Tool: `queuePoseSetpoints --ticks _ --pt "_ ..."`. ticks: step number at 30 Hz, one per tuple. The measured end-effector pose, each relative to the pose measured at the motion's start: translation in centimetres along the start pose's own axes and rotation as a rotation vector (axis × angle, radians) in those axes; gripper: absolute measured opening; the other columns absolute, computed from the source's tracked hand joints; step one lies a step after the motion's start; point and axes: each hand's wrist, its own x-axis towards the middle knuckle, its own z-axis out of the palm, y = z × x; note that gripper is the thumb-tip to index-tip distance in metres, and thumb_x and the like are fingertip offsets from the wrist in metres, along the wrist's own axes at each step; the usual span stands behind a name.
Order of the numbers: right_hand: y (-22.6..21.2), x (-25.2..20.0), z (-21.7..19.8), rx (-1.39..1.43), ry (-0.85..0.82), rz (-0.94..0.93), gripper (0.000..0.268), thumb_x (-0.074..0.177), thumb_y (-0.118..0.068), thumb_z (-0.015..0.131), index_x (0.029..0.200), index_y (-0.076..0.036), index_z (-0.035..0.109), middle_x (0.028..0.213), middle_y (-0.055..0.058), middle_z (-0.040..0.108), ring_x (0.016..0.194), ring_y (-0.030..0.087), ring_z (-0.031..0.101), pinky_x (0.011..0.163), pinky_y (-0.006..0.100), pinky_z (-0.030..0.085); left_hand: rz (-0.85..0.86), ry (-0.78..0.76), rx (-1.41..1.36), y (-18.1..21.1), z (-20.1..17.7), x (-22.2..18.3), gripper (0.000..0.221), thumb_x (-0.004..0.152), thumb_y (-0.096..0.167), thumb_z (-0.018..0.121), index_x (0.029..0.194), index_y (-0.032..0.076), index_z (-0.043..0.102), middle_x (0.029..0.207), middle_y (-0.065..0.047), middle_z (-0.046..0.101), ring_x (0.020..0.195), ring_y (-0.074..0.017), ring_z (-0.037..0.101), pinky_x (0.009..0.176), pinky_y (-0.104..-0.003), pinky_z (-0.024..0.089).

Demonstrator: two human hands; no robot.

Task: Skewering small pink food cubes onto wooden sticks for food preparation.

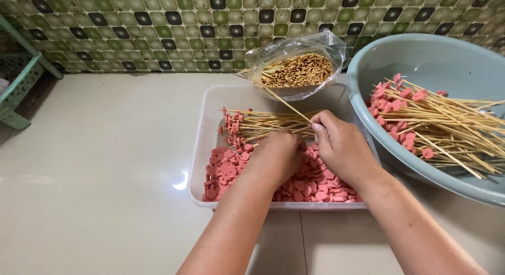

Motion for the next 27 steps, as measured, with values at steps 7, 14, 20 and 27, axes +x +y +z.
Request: queuePoseSetpoints --ticks 7,14,20,27 --pt "-0.7 -0.4 -0.3 0.044 0.061 -0.03 0.021 0.104 -0.021 0.042 0.11 -0.015 0.062 0.074 0.019 0.069 0.082 0.048 0.068 0.076 0.059 0.051 -0.051 0.032 -0.092 0.4 -0.7 -0.8 0.024 0.086 0.014 0.067 0.109 0.015 0.073 0.099 -0.011 0.075 0.102 -0.036 0.073 0.085 -0.047 0.062" --pt "-0.5 -0.4 -0.1 0.04 0.066 -0.089 0.016 0.102 -0.023 0.052 0.104 -0.021 0.067 0.076 0.015 0.072 0.082 0.041 0.072 0.074 0.05 0.056 -0.029 0.068 -0.022 0.5 -0.8 -1.1 0.022 0.084 0.01 0.069 0.104 0.014 0.075 0.1 -0.012 0.072 0.095 -0.039 0.074 0.08 -0.049 0.064" --pt "-0.4 -0.6 -0.4 0.014 0.041 -0.14 0.016 0.102 -0.022 0.051 0.105 -0.019 0.067 0.083 0.017 0.074 0.086 0.042 0.072 0.076 0.052 0.056 -0.132 0.112 -0.096 0.1 -1.5 -1.0 0.021 0.088 0.009 0.064 0.104 0.016 0.076 0.087 -0.012 0.075 0.094 -0.0386 0.074 0.079 -0.051 0.062" --pt "-2.1 -1.0 -1.5 0.124 0.007 -0.185 0.032 0.097 -0.008 0.049 0.121 -0.016 0.069 0.105 0.019 0.077 0.1 0.046 0.07 0.085 0.057 0.055 -0.447 0.253 -0.393 -2.9 -3.5 -1.0 0.015 0.087 0.027 0.072 0.1 0.032 0.078 0.085 0.008 0.079 0.092 -0.0159 0.076 0.082 -0.038 0.058"
